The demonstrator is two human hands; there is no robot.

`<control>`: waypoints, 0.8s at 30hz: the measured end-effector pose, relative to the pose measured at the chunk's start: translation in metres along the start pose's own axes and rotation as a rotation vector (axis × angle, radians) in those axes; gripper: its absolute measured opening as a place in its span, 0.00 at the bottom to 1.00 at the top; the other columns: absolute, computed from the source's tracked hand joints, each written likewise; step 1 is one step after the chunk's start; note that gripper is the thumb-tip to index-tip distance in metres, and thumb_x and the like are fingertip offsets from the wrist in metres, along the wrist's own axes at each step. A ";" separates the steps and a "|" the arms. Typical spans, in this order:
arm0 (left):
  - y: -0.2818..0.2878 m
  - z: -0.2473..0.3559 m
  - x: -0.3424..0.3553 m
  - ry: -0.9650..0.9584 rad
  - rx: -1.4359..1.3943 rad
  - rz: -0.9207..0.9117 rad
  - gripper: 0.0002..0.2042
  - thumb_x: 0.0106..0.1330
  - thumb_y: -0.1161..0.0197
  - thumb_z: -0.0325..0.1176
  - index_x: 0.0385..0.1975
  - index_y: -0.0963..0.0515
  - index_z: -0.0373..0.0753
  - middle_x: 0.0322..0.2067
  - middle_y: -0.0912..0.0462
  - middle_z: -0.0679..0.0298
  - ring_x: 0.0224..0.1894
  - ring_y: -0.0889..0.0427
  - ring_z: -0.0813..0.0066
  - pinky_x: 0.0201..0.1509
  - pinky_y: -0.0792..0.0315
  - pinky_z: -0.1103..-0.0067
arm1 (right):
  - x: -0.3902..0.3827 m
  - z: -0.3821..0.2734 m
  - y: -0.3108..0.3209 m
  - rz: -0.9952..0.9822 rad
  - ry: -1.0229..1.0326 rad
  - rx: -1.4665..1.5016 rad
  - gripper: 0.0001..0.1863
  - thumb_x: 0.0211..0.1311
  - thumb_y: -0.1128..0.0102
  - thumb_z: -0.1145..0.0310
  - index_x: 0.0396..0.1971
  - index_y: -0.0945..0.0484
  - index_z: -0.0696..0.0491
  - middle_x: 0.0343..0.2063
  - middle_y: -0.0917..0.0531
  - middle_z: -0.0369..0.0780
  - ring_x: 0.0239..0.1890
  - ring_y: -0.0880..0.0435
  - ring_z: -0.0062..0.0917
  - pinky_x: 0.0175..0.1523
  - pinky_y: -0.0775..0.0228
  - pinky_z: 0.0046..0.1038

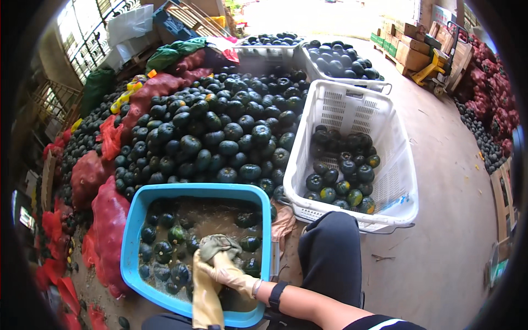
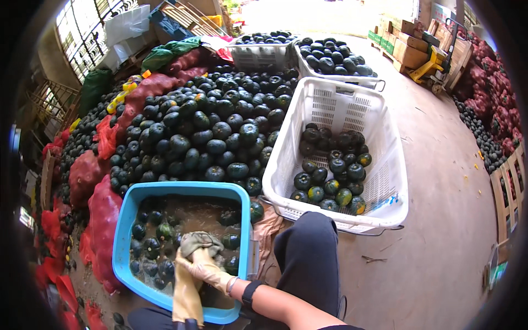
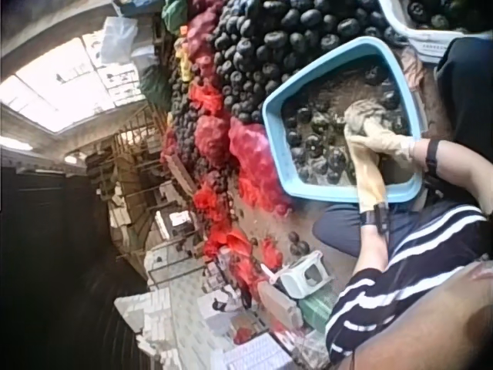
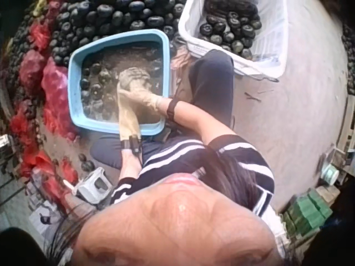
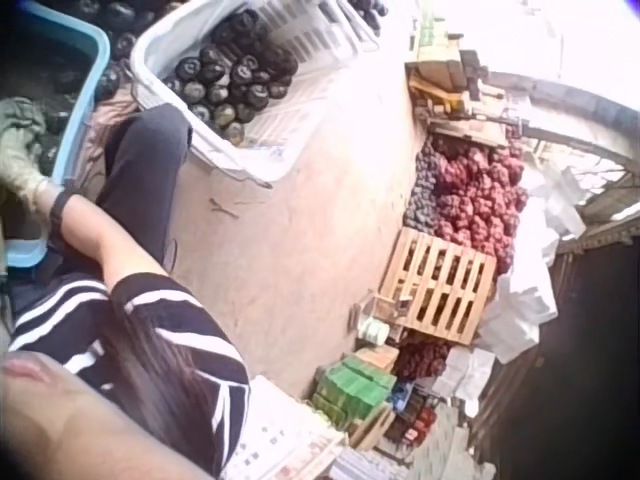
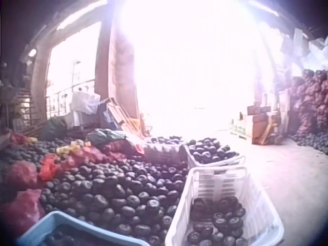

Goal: The person is washing and cleaning small pumpkins in a blue basin of water using a cloth, then placing them into a white crate.

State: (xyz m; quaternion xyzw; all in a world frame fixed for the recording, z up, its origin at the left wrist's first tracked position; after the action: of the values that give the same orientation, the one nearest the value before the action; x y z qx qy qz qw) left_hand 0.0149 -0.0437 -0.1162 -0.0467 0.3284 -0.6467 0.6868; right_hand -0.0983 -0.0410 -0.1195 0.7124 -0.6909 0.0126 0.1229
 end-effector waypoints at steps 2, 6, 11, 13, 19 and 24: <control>0.028 -0.016 -0.018 -0.082 0.135 0.012 0.23 0.76 0.46 0.52 0.61 0.26 0.42 0.52 0.18 0.60 0.53 0.19 0.66 0.57 0.22 0.70 | 0.002 -0.042 0.019 -0.230 -0.362 0.383 0.24 0.76 0.47 0.51 0.56 0.22 0.55 0.50 0.16 0.46 0.55 0.19 0.34 0.63 0.31 0.35; -0.043 -0.013 -0.064 -0.015 0.112 0.138 0.17 0.79 0.50 0.45 0.56 0.23 0.42 0.49 0.18 0.60 0.52 0.19 0.69 0.58 0.24 0.72 | 0.008 0.002 0.033 -0.140 -0.718 0.126 0.23 0.77 0.51 0.50 0.45 0.17 0.55 0.41 0.14 0.41 0.44 0.18 0.27 0.53 0.26 0.33; 0.017 -0.014 -0.053 0.207 -0.076 0.235 0.16 0.77 0.43 0.44 0.52 0.20 0.38 0.47 0.15 0.59 0.48 0.17 0.67 0.56 0.23 0.71 | -0.052 -0.023 -0.037 0.005 -0.177 -0.400 0.31 0.71 0.48 0.47 0.60 0.23 0.57 0.62 0.25 0.62 0.68 0.33 0.65 0.70 0.39 0.57; 0.025 -0.009 -0.059 0.171 -0.079 0.261 0.17 0.77 0.43 0.44 0.52 0.20 0.38 0.47 0.15 0.59 0.48 0.17 0.66 0.56 0.23 0.70 | -0.044 -0.045 -0.030 -0.464 -0.287 -0.383 0.31 0.71 0.48 0.45 0.61 0.24 0.55 0.63 0.27 0.63 0.69 0.40 0.71 0.69 0.43 0.64; 0.005 -0.037 -0.039 -0.030 -0.221 0.181 0.17 0.76 0.43 0.43 0.53 0.19 0.37 0.48 0.15 0.57 0.47 0.16 0.66 0.57 0.23 0.71 | 0.010 0.036 0.015 -0.167 -0.637 0.207 0.22 0.76 0.58 0.57 0.44 0.18 0.58 0.43 0.14 0.55 0.48 0.15 0.48 0.56 0.25 0.42; 0.010 -0.012 -0.030 -0.286 0.417 0.364 0.18 0.76 0.42 0.39 0.54 0.19 0.31 0.49 0.14 0.56 0.51 0.17 0.68 0.58 0.24 0.71 | -0.031 0.044 -0.037 0.019 0.138 -0.306 0.16 0.64 0.44 0.73 0.51 0.24 0.55 0.38 0.22 0.51 0.48 0.22 0.49 0.65 0.34 0.38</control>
State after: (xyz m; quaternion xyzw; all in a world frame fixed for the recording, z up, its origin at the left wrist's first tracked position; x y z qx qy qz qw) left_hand 0.0188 -0.0102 -0.1193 0.0640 0.0915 -0.5534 0.8254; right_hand -0.0698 -0.0184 -0.1737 0.6762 -0.6813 -0.0426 0.2771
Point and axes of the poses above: each hand's wrist, its own x-axis towards the middle knuckle, its own y-axis out of the back of the hand, z = x × y, the point moved 1 cm from there along x, towards the middle knuckle
